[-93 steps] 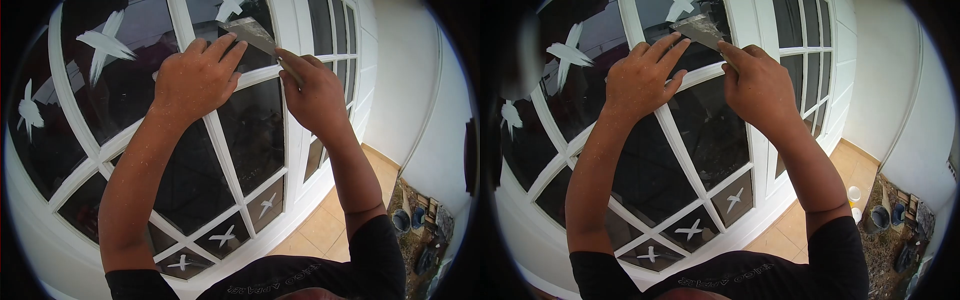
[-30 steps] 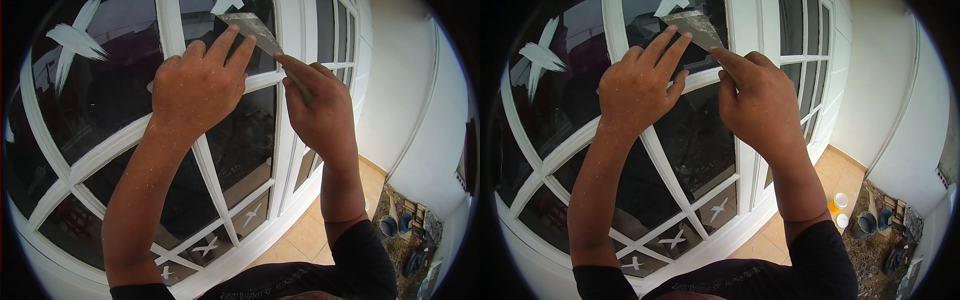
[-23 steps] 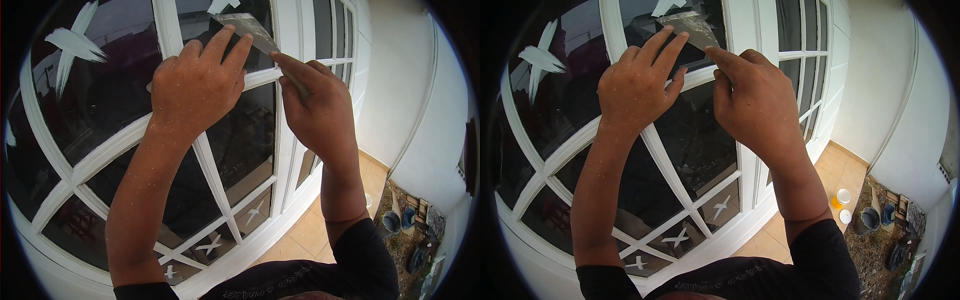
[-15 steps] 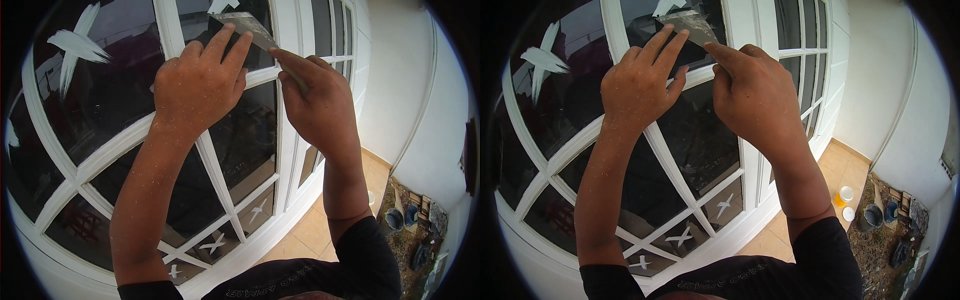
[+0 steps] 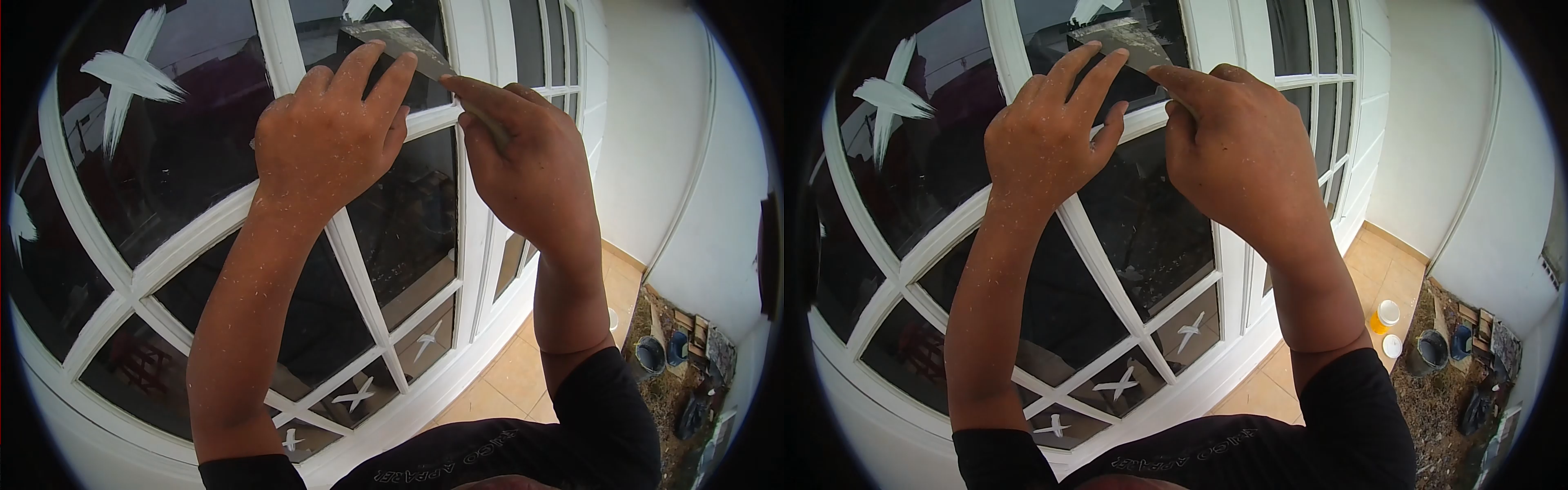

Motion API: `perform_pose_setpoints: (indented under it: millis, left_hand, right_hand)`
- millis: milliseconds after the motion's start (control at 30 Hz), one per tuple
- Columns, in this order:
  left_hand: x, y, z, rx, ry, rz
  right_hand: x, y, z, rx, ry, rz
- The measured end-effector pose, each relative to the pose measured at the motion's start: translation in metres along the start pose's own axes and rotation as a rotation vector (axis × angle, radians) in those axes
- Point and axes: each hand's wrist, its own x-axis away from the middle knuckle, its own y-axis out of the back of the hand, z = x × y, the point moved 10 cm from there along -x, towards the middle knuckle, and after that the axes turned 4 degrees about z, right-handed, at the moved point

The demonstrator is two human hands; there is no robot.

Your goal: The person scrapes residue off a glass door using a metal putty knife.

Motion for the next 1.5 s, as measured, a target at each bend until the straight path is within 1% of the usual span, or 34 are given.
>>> perform_pose_setpoints:
  millis: [67,167,300,500,600,667,767,900,1000,1200,1267,1400,1500]
  left_hand:
    - [-0.002,0.0,0.001,-0.014,0.019,0.016]
    - [0.0,-0.002,0.002,-0.017,0.016,0.023]
    - [-0.001,0.001,0.002,-0.015,0.016,0.008]
    - [0.001,-0.001,0.001,-0.014,0.003,0.011]
    - [-0.001,-0.001,0.002,-0.02,0.023,0.02]
    - [0.0,-0.001,0.001,-0.022,0.01,0.02]
    - [-0.001,0.0,0.002,-0.029,0.013,0.023]
    - [0.001,-0.002,0.0,-0.016,-0.006,0.036]
    - [-0.002,0.001,0.002,-0.013,0.027,0.018]
    - [0.0,-0.003,-0.001,-0.027,0.005,0.064]
    - [0.0,-0.004,-0.001,-0.035,0.0,0.072]
    - [0.001,-0.004,-0.002,-0.026,-0.015,0.055]
    - [-0.001,-0.004,-0.001,-0.057,0.001,0.079]
  right_hand:
    - [-0.006,0.0,-0.002,0.012,0.012,-0.075]
    - [-0.004,0.0,-0.006,-0.002,-0.014,-0.035]
    - [-0.006,0.004,-0.006,0.018,-0.004,-0.057]
    - [-0.004,0.003,-0.009,0.001,-0.026,-0.023]
    - [-0.005,0.0,-0.013,0.01,-0.062,-0.024]
    - [-0.004,0.003,-0.011,0.0,-0.014,-0.028]
    - [-0.007,0.002,-0.011,0.008,-0.021,-0.07]
    - [-0.006,0.002,-0.01,0.026,0.017,-0.046]
    - [-0.007,0.004,-0.013,-0.005,-0.006,-0.055]
    - [-0.005,0.003,-0.015,-0.008,0.004,-0.055]
    - [-0.008,-0.002,-0.016,-0.019,-0.027,-0.053]
    - [-0.007,0.004,-0.015,0.013,0.009,-0.028]
    - [-0.008,0.006,-0.013,0.001,-0.001,-0.083]
